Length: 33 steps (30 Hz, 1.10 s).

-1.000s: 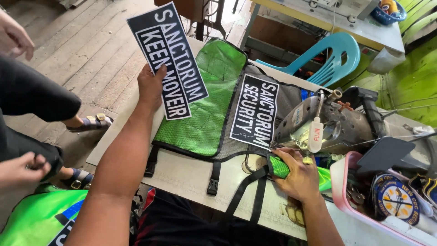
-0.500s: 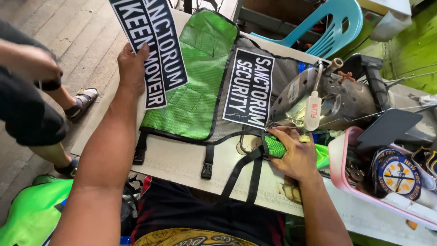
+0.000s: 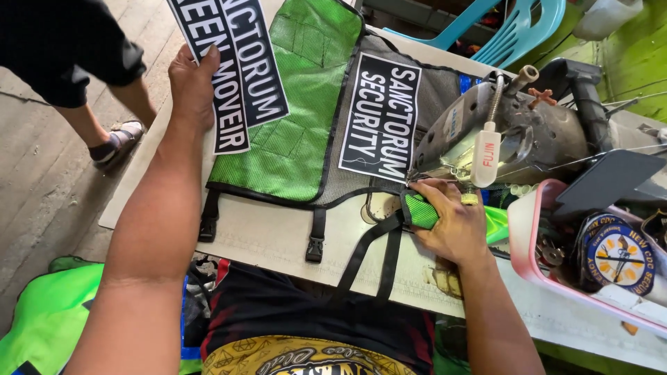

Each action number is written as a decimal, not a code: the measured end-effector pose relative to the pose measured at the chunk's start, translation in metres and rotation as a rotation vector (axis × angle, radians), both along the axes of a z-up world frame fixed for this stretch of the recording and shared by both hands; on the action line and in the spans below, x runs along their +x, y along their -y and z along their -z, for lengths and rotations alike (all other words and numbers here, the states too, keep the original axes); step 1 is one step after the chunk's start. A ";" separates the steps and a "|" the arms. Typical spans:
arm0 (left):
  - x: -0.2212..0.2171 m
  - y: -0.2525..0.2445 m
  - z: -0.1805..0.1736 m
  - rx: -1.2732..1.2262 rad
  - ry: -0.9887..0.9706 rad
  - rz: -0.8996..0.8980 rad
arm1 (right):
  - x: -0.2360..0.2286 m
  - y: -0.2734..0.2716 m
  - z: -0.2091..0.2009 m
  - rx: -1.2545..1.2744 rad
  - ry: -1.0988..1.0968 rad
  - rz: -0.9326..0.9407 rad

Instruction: Cutting printed fabric or paper labels with scissors to prepare them for sewing onto safety vests.

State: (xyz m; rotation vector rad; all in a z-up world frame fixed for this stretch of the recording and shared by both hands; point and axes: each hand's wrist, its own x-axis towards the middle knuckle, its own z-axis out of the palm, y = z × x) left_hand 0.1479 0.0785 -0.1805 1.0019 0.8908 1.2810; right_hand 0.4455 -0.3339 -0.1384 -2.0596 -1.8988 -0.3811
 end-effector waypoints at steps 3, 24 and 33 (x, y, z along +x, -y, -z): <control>-0.001 0.002 -0.002 0.015 0.014 0.007 | 0.000 0.000 -0.001 -0.009 0.000 -0.002; 0.001 0.036 -0.046 -0.027 0.067 0.109 | -0.002 0.000 -0.004 -0.011 -0.009 -0.005; 0.001 0.042 -0.053 -0.047 0.115 0.114 | 0.000 0.001 -0.003 -0.054 -0.035 0.014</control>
